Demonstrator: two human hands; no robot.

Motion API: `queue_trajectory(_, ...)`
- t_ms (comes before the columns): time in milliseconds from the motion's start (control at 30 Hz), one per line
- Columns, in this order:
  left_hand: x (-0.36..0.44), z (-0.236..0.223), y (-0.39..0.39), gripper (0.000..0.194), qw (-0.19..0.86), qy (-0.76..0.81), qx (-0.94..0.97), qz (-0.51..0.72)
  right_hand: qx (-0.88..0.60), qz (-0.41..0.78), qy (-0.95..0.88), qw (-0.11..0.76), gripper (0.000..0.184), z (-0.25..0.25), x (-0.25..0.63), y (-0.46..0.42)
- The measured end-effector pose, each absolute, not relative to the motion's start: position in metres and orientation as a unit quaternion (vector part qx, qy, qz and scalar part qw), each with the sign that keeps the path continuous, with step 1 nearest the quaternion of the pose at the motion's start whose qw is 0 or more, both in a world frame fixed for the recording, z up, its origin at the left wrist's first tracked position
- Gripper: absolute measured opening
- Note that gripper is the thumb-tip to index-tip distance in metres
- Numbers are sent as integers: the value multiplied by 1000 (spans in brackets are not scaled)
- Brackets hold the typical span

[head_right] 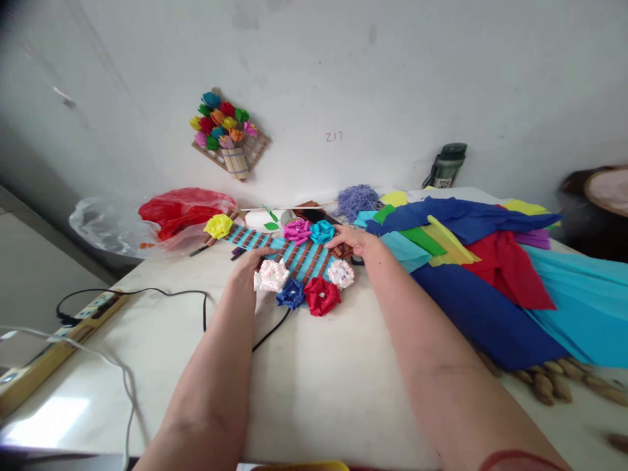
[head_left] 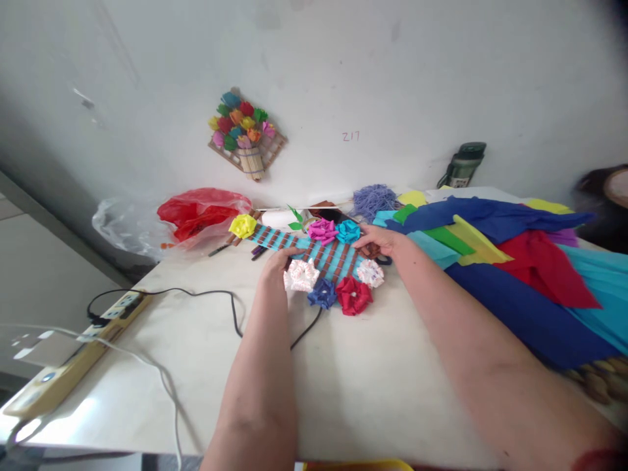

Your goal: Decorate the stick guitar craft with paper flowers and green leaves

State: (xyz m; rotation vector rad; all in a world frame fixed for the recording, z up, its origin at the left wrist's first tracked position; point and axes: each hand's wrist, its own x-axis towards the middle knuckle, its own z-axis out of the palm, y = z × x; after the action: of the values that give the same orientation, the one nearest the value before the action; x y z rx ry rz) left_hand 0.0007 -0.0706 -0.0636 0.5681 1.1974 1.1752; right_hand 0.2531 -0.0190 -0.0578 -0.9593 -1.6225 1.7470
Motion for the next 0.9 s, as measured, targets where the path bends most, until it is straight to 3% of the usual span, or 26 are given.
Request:
queue_trajectory(433,1,-65,-71,39,642,460,244,563,-350,676,-567,315,33,-61,261,-13)
queue_trajectory(900,-5,-66,-69,30,650,456,264,548,-384,660,-581,281,31,-59,256,-15)
